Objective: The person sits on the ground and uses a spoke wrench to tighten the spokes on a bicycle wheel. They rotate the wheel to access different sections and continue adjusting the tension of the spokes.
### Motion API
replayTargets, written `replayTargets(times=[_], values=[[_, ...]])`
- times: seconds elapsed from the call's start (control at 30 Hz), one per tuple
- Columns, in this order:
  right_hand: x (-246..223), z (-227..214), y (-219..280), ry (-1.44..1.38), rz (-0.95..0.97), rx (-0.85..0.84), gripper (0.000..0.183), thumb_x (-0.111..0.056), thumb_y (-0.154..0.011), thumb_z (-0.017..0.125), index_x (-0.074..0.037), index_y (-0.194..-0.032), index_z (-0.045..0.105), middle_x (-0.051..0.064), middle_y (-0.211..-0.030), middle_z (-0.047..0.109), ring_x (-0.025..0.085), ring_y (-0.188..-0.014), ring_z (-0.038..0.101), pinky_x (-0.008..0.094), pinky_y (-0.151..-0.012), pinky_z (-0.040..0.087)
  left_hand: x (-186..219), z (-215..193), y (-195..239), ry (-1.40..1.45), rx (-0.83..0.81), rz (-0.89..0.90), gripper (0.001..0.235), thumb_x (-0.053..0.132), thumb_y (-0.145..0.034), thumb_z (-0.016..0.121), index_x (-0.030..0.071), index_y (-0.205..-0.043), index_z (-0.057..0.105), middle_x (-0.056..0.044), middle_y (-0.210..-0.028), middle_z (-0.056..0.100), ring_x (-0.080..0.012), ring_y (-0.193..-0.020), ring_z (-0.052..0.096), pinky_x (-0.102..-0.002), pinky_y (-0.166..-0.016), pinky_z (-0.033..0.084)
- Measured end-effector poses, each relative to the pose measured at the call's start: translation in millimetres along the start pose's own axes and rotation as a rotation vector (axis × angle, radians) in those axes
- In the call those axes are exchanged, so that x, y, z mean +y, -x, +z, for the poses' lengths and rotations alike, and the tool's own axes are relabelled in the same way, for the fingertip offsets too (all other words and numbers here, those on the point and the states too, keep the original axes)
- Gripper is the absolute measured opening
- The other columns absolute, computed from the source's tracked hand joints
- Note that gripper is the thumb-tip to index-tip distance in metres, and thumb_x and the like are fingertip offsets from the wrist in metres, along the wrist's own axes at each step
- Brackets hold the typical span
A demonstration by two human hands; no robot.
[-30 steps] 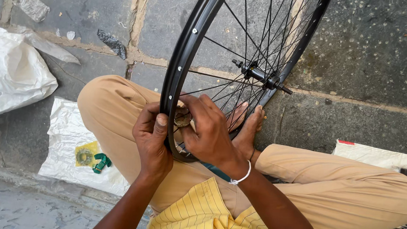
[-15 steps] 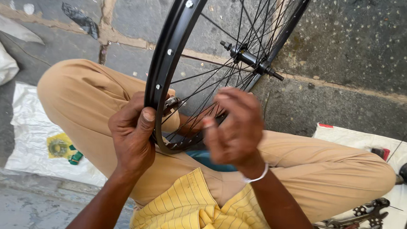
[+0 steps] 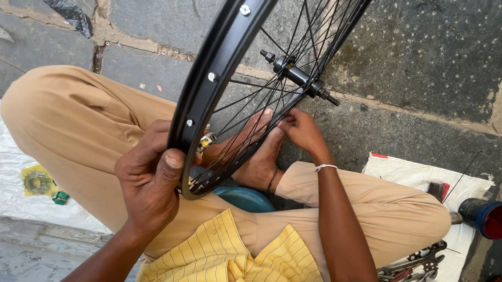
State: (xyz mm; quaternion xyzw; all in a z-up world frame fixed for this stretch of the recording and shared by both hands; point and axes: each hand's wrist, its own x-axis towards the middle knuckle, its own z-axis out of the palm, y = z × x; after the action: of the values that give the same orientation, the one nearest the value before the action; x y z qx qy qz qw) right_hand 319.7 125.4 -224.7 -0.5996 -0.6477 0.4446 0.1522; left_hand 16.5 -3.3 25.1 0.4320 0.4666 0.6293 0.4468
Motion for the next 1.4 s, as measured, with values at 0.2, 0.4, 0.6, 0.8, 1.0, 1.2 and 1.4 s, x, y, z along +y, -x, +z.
replayTargets(times=[0.2,0.4,0.6,0.8,1.0,1.2,1.4], values=[[-27,16,10,0.257,0.056,-0.018,0.022,-0.023,-0.097,0.07,-0.003,-0.103,0.078,0.023,-0.078,0.071,0.033,-0.077,0.069,0.044,-0.071,0.052,1,7,5,-0.035,-0.043,-0.006,0.036,0.033,-0.107,0.068,0.0,-0.119,0.073,-0.01,-0.118,0.069,-0.0119,-0.096,0.063,-0.023,-0.081,0.052],[7,-4,-7,-0.243,0.049,0.048,0.036,-0.006,-0.082,0.059,-0.003,-0.115,0.072,0.015,-0.088,0.076,0.02,-0.08,0.073,0.038,-0.071,0.056,1,5,4,-0.034,-0.058,0.021,0.034,0.031,-0.11,0.068,0.0,-0.121,0.072,-0.011,-0.116,0.069,-0.0131,-0.103,0.064,-0.024,-0.089,0.052],[-6,-14,-13,0.239,0.034,0.087,0.03,-0.016,-0.089,0.068,-0.008,-0.117,0.074,0.015,-0.089,0.075,0.031,-0.082,0.072,0.042,-0.075,0.053,-4,-1,3,-0.037,-0.043,0.007,0.035,0.032,-0.11,0.068,-0.001,-0.115,0.073,-0.011,-0.109,0.07,-0.0133,-0.1,0.064,-0.024,-0.083,0.052],[-12,4,-29,0.205,-0.211,0.171,0.022,-0.02,-0.091,0.074,-0.004,-0.106,0.078,0.02,-0.096,0.075,0.037,-0.089,0.072,0.043,-0.081,0.054,-2,-1,3,-0.045,-0.044,0.034,0.036,0.032,-0.109,0.068,-0.002,-0.121,0.072,-0.012,-0.114,0.069,-0.0148,-0.103,0.063,-0.025,-0.089,0.051],[-15,-9,-21,0.093,-0.104,0.12,0.029,-0.009,-0.083,0.068,-0.004,-0.111,0.076,0.016,-0.099,0.077,0.031,-0.093,0.074,0.04,-0.084,0.056,1,2,0,-0.024,-0.033,-0.008,0.035,0.031,-0.106,0.069,-0.002,-0.12,0.072,-0.012,-0.121,0.069,-0.015,-0.105,0.063,-0.026,-0.091,0.051],[-45,-34,-4,0.136,0.155,-0.091,0.027,-0.012,-0.084,0.07,-0.006,-0.11,0.075,0.016,-0.092,0.076,0.027,-0.084,0.073,0.041,-0.077,0.057,-2,4,-2,0.04,-0.049,0.001,0.036,0.032,-0.105,0.069,-0.002,-0.118,0.072,-0.011,-0.118,0.07,-0.015,-0.104,0.066,-0.027,-0.087,0.055],[-19,-15,-5,0.197,0.05,-0.092,0.021,-0.016,-0.089,0.072,0.0,-0.101,0.076,0.017,-0.083,0.073,0.027,-0.075,0.07,0.039,-0.072,0.053,-4,-2,1,-0.004,-0.029,0.003,0.035,0.031,-0.109,0.067,-0.002,-0.119,0.073,-0.011,-0.112,0.069,-0.0116,-0.095,0.063,-0.023,-0.08,0.052]])
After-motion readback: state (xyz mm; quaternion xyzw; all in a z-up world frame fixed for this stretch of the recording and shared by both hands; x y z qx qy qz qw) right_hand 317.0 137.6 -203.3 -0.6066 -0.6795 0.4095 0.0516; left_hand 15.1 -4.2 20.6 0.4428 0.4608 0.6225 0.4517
